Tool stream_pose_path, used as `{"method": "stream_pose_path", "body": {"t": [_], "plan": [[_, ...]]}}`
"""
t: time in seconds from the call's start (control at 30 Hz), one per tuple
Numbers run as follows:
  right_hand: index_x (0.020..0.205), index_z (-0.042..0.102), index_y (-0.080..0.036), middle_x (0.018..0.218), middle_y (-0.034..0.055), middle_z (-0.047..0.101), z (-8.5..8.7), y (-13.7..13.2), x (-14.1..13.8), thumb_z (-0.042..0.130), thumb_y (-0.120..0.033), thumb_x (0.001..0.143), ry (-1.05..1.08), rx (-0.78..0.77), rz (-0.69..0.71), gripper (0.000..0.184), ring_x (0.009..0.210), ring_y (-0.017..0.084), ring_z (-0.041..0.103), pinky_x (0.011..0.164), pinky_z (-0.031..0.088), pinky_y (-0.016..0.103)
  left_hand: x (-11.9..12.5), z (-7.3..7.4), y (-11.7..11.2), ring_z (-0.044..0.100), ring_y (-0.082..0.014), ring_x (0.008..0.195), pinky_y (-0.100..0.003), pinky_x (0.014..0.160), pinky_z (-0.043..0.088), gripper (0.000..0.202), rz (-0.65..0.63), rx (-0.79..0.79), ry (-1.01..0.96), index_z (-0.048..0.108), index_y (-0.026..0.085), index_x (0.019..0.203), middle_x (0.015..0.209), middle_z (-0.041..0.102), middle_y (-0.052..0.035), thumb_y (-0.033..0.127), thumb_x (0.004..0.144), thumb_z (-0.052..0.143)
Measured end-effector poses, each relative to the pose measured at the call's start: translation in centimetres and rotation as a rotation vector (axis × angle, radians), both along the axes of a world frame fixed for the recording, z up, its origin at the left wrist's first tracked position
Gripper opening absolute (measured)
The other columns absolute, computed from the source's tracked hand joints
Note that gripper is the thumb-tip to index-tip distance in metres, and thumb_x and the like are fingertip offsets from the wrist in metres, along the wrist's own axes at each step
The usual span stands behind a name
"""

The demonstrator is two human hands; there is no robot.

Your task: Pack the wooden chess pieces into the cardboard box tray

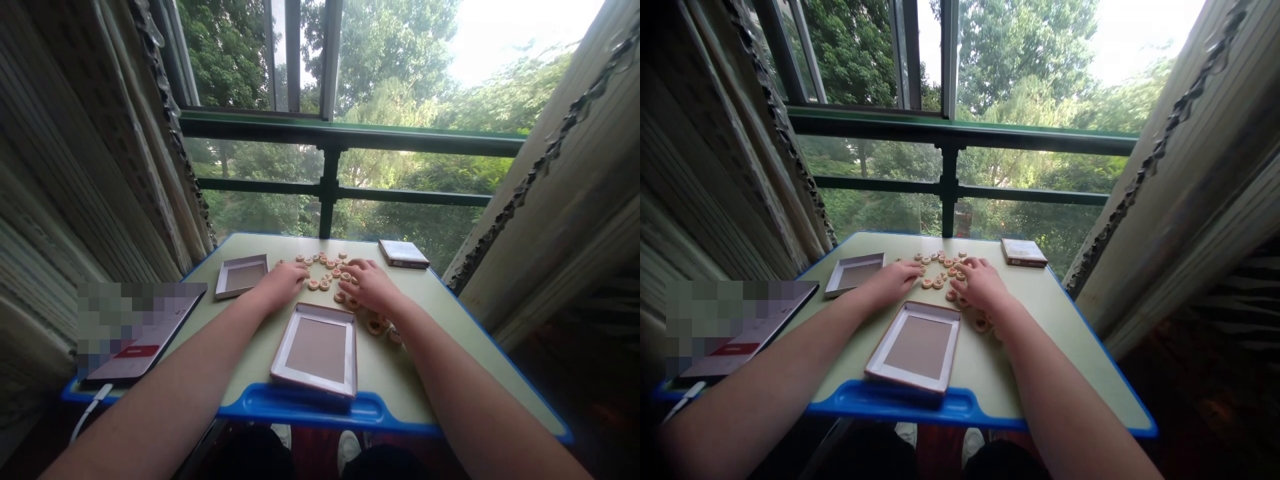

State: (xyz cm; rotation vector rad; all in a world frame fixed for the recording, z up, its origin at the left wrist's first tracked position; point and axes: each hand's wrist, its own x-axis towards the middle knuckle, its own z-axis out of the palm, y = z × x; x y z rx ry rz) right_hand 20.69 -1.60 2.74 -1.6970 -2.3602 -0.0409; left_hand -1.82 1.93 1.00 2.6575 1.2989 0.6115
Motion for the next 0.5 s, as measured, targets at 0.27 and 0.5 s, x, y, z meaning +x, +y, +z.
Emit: {"method": "stream_pose_path", "body": {"t": [0.27, 0.5], "plan": [[0.126, 0.050, -0.018, 0.137, 0.0089, 0.043, -0.4, 0.6, 1.0, 0.034, -0.042, 0.090, 0.135, -0.201, 0.022, 0.046, 0.126, 0.020, 0.037, 0.104, 0.027, 0.030, 0.4, -0.9, 0.7, 0.047, -0.0178, 0.119, -0.030, 0.103, 0.034, 0.044, 0.042, -0.020, -0.019, 0.059, 0.016, 0.116, 0.128, 0.054, -0.0079, 0.009, 0.079, 0.037], [0.132, 0.044, -0.016, 0.144, 0.0106, 0.032, -0.2, 1.4, 1.6, 0.036, -0.039, 0.090, 0.169, -0.175, -0.158, 0.049, 0.131, 0.023, 0.030, 0.108, 0.022, 0.033, 0.8, -0.1, 1.3, 0.035, -0.0239, 0.129, -0.036, 0.106, 0.028, 0.050, 0.170, -0.035, 0.170, 0.044, 0.013, 0.130, 0.139, 0.039, -0.0135, 0.039, 0.089, 0.030]]}}
